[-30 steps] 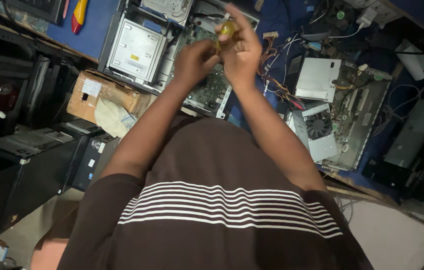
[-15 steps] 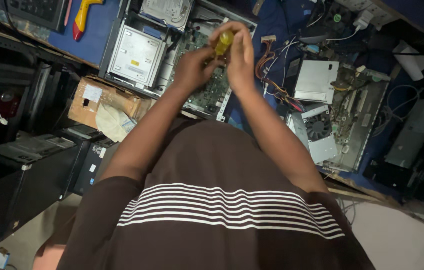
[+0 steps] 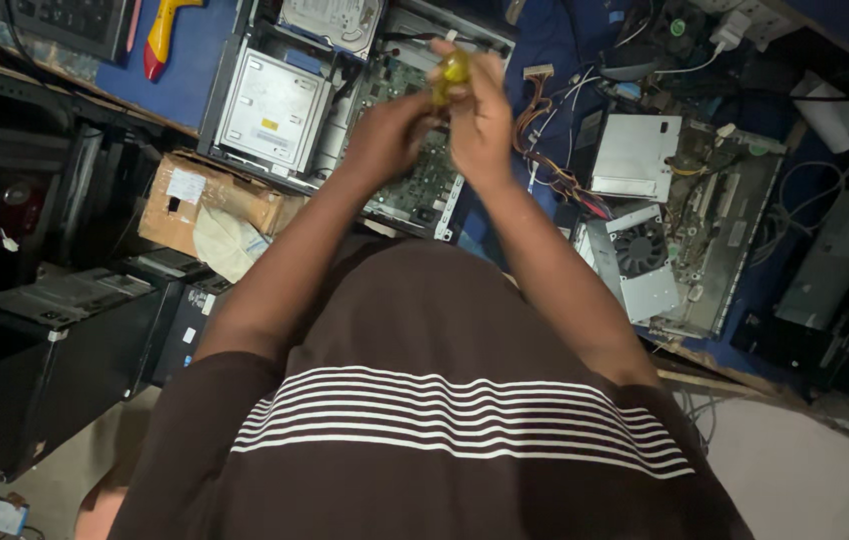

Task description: The person uses a yellow-handled screwdriver to unscrew screws from a motherboard inside an open desktop computer case on a workbench. They hold the board steady with one hand while turning the screwdriver with the other, working on different screws across the board.

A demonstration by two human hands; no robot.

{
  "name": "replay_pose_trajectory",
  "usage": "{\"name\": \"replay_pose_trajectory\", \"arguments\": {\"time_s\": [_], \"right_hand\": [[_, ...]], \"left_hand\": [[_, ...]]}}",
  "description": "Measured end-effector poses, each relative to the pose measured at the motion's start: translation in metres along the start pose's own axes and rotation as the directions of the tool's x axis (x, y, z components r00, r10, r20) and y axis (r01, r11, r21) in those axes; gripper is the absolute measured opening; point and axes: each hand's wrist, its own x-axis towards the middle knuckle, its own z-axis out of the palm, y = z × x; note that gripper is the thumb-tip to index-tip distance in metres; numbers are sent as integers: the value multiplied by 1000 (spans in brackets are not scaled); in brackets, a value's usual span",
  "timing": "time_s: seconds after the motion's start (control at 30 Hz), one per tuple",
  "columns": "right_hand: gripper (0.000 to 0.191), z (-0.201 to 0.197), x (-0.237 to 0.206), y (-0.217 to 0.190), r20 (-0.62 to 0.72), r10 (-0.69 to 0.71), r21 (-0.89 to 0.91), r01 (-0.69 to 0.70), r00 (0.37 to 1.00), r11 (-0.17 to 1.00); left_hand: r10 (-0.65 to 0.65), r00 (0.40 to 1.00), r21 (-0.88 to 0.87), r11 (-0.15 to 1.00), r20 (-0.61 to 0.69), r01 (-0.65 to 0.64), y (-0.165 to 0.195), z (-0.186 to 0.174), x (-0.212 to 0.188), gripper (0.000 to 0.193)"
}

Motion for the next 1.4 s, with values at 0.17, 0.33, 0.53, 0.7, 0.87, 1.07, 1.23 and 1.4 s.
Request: {"name": "replay_pose_trajectory", "arguments": {"time_s": [0.17,0.33,0.53,0.7,0.87,1.07,1.23,1.4], "right_hand": [[48,16,-16,19,-24,187,367,-165,982,915],[37,32,-28,37,-133,194,394,-128,972,910],[35,15,-27,43,42,207,419,-205,977,884],[33,15,-28,29,89,267,475,-277,960,835],[33,14,-27,11,16,68,246,-70,998,967],[38,4,-29,-2,-40,193,143,-186,980,972],[21,-14,-26,-22,18,168,46,-168,986,985],[27,-17,-6,-45,45,9,-252,3,999,968]], "left_hand": [[16,994,-19,1000,-110,-18,-2,1,-1,48],[6,992,-8,1000,-129,-7,-3,1,2,38],[30,996,35,999,-82,-27,-6,6,1,38],[-16,997,-42,999,-70,13,-13,12,-2,28],[-182,980,27,982,-81,184,-14,14,3,26],[88,996,-130,988,24,-84,-9,7,-3,35],[-33,990,-102,994,138,47,-3,2,1,17],[-46,994,-163,985,100,62,4,1,27,32]]}}
